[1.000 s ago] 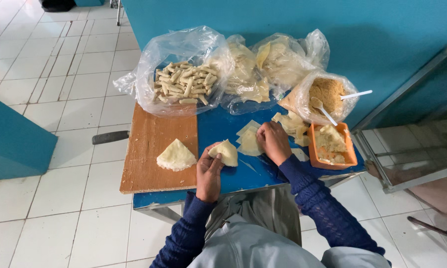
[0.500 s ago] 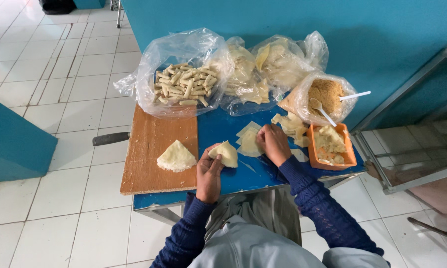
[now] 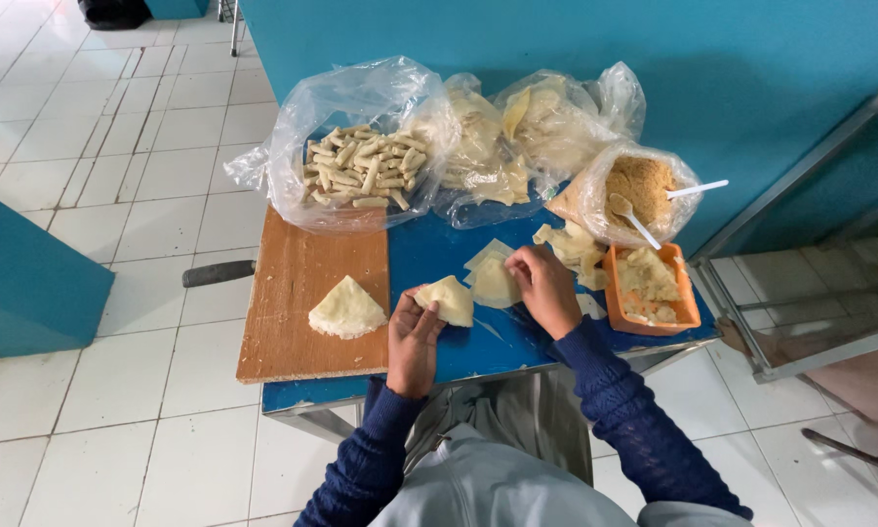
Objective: The person sits at a table and folds thin square pastry wrappers one at a time into triangular pieces, stacking the folded pieces on the blue tabletop. They occasionally reach into a plastic bag of brown powder with a spoon and place trimmed scraps into an orange container.
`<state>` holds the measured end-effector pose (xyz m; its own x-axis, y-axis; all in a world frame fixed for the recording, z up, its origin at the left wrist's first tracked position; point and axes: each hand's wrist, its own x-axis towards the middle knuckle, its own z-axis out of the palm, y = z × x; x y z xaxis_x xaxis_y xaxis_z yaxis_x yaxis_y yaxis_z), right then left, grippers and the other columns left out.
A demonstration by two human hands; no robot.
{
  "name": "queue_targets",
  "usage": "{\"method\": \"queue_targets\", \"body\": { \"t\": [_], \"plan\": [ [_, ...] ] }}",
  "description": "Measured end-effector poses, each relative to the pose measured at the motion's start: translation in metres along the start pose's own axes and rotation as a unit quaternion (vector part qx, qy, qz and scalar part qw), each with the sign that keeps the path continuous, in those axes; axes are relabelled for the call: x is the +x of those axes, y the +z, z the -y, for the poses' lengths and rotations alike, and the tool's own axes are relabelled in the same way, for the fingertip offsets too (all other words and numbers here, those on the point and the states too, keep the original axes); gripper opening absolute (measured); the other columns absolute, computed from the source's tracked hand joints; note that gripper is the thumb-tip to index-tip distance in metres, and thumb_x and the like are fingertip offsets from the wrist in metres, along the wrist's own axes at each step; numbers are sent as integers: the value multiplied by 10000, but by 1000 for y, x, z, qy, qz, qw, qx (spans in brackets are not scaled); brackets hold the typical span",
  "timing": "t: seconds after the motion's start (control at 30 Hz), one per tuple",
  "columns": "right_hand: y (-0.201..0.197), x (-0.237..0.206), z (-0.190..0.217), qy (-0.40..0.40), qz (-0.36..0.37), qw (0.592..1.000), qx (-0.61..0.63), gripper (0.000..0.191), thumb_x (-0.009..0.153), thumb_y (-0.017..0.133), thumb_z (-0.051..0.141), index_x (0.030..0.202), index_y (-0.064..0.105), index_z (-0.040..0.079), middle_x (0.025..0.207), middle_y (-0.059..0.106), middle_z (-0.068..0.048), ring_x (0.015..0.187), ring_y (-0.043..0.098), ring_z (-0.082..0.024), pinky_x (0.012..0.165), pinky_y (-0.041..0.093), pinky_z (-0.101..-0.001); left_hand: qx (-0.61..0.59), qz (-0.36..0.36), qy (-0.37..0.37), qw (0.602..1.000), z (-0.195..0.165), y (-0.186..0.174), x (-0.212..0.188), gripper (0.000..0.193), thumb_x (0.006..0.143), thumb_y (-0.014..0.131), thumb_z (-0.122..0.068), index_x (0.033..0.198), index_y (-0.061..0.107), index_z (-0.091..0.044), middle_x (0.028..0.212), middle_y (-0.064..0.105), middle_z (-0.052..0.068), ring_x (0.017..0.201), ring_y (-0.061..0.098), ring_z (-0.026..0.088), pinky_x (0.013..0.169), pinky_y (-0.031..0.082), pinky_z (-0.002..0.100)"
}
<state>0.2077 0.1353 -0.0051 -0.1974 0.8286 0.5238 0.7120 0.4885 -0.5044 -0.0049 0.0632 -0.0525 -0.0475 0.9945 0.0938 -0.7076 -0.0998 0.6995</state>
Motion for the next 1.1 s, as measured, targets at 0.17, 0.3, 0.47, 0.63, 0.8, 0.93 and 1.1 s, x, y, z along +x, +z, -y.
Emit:
{"method": "queue_targets", "body": {
  "t": [0.17,0.3,0.47,0.63,0.8,0.93,1.1],
  "plan": [
    [-8,-10,21,-21,-14,1000,-13,120,939,692,24,1042,721,78,961,680,-96,870,668,-292,723,534,-397,-9,8,-5,1000,5,13,0,240,1030,535,-42,1268,537,-14,1241,657,105,1149,632,187,985,505,344],
    [-16,-26,59,-52,4,986,157,171,886,705,35,1056,687,46,962,672,-82,814,683,-234,710,550,-336,-6,22,-7,1000,8,20,0,259,1041,545,-45,1297,557,-6,1241,650,108,1143,628,185,981,504,347],
    [-10,-37,88,-89,-41,990,100,198,875,777,50,1045,680,27,994,684,-101,865,696,-229,724,545,-308,1,25,-6,1000,13,24,-3,262,1012,573,-44,1272,579,-12,1218,675,81,1119,640,160,964,499,322],
    [-11,-39,77,17,-11,982,189,96,918,755,67,1000,716,39,948,758,-60,802,752,-159,699,576,-278,15,33,15,999,19,19,-2,145,1005,636,-27,1144,594,-17,1138,683,67,1077,639,144,964,494,314],
    [-5,-46,71,57,17,967,249,146,905,753,99,1024,712,25,927,770,-68,787,753,-140,691,586,-270,6,36,30,999,27,13,-2,96,1005,675,-35,993,581,-49,1037,691,47,1004,628,118,934,488,296],
    [5,-54,62,44,-9,979,200,149,927,746,130,1010,716,10,910,761,-51,791,744,-117,683,572,-265,4,47,23,999,28,10,-3,73,1019,670,-44,997,600,-36,1019,690,44,974,622,118,896,479,297],
    [14,-55,28,204,69,839,501,140,1032,667,143,1053,688,7,939,685,-6,852,633,-77,752,521,-252,-16,41,-6,999,24,10,-2,39,1036,582,-85,1044,582,-47,1089,693,52,1016,648,142,921,503,327]
  ]
}}
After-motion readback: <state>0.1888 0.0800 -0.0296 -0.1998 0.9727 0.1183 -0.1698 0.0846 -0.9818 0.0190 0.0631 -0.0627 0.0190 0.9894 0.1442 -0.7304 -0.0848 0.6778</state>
